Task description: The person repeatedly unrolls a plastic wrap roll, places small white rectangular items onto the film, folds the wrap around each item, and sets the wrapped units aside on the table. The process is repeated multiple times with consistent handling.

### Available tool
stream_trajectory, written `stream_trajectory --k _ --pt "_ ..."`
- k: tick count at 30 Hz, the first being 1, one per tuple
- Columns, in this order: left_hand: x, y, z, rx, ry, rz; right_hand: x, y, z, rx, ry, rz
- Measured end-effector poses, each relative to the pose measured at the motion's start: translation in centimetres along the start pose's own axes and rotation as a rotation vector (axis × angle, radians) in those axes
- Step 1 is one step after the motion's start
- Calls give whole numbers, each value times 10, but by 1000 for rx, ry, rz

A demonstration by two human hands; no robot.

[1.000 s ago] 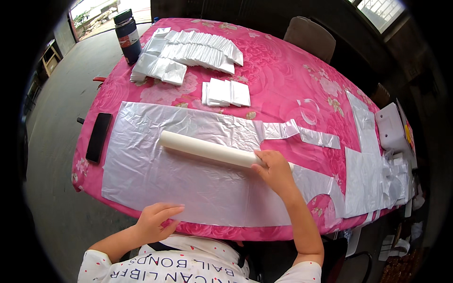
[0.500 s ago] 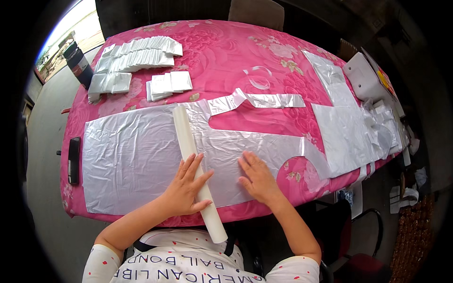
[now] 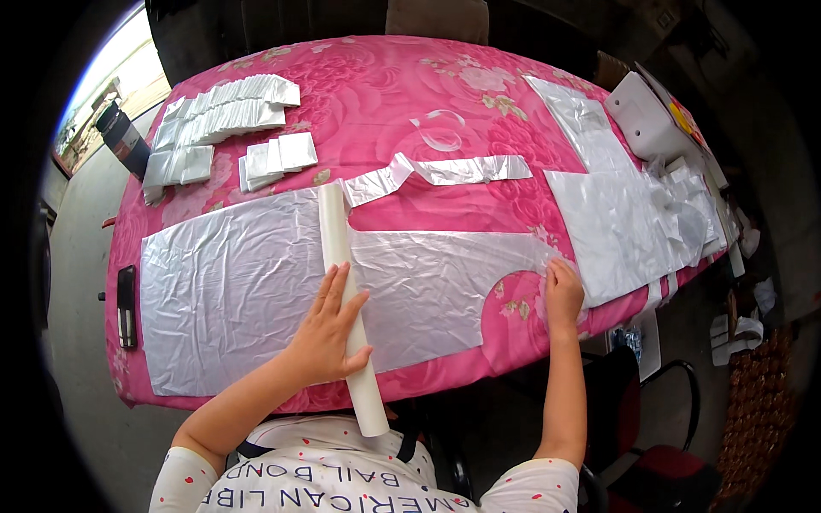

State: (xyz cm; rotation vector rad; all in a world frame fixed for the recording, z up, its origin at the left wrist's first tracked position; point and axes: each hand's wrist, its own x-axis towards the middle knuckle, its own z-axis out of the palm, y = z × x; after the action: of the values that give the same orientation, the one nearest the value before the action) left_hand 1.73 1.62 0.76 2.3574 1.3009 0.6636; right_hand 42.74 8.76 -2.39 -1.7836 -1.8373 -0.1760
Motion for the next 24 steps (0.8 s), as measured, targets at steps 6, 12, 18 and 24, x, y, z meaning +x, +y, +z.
stream_trajectory --k 6,12,18,24 --pt "1 1 0 -11 13 2 11 -28 -21 -27 99 -58" --pt "0 0 1 -3 32 4 8 -120 -43 928 -104 318" --pt "-17 25 -28 -1248 76 -467 -42 -263 -37 874 -611 -313" --pt "-58 -47 -71 -1254 -68 -820 -83 -294 -40 792 -630 -665"
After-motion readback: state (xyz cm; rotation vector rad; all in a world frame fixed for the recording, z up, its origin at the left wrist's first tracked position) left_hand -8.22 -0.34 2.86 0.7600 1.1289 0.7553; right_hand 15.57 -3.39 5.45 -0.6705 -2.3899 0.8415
